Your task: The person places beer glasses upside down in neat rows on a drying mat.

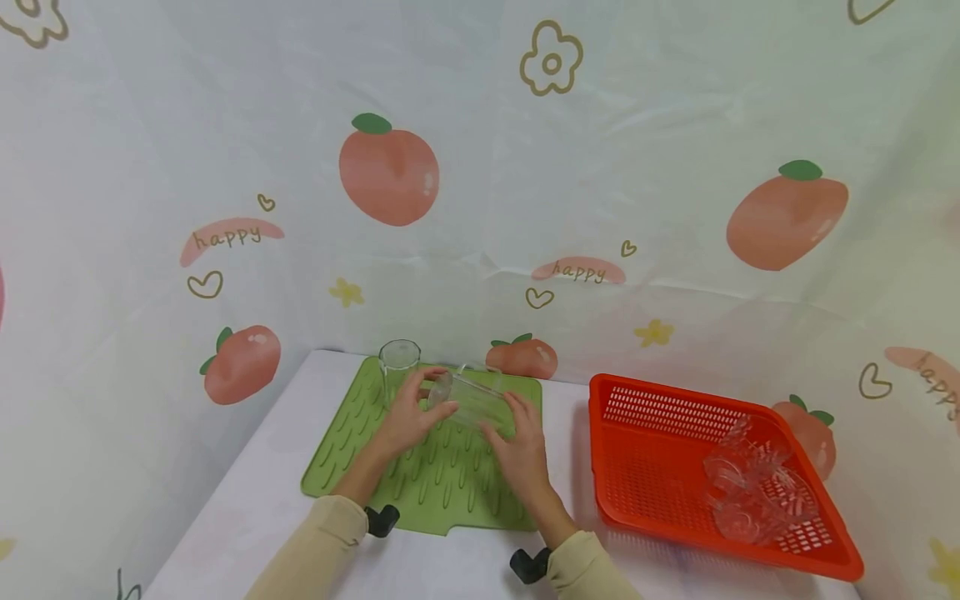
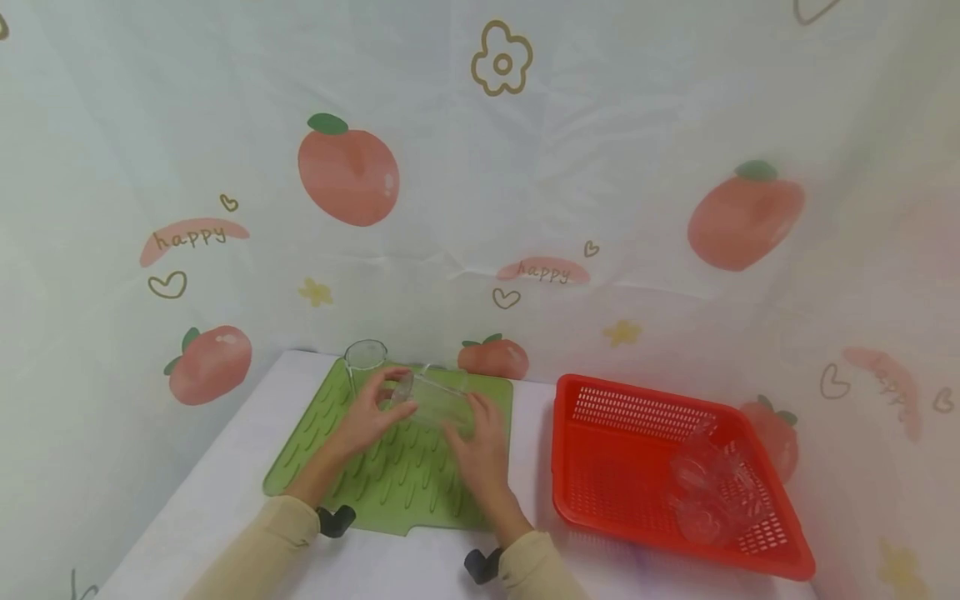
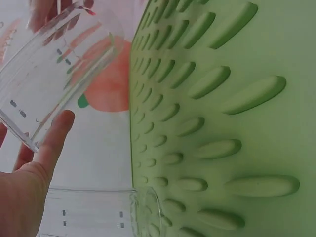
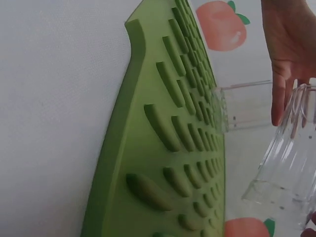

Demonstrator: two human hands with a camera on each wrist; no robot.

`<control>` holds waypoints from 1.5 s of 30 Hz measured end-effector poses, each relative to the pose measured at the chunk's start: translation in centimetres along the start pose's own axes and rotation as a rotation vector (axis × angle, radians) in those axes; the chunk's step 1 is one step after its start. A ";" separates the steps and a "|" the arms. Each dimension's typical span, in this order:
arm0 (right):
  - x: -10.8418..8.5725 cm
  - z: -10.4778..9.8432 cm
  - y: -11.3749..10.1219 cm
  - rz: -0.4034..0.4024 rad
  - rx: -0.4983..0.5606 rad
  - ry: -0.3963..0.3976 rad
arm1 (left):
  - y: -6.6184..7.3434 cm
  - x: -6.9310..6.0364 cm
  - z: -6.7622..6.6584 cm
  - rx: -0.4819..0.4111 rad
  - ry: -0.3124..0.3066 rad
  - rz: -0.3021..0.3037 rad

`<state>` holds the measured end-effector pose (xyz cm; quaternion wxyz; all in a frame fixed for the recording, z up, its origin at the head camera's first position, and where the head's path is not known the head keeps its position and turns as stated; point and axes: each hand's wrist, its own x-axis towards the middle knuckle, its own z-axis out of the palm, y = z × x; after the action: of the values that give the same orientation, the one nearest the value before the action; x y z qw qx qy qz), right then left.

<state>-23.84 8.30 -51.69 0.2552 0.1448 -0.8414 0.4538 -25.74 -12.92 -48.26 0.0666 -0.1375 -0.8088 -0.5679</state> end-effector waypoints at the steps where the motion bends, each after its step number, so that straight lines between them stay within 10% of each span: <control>1: 0.1 0.0 -0.2 -0.029 -0.021 -0.015 | 0.1 0.0 0.0 0.006 0.008 0.003; 33: 1.0 1.7 -0.5 -0.185 -0.299 -0.133 | 2.3 0.0 -0.6 0.223 -0.042 0.011; 40: 1.6 1.5 -0.4 -0.028 -0.187 -0.113 | 3.8 0.1 -3.8 0.239 0.101 0.138; 45: 2.1 1.3 -0.3 0.120 -0.131 -0.093 | 3.2 0.3 -6.6 0.400 0.175 0.076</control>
<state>-25.77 7.04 -50.89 0.1974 0.0980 -0.8873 0.4051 -25.43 -18.10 -43.03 0.1837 -0.1020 -0.8907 -0.4030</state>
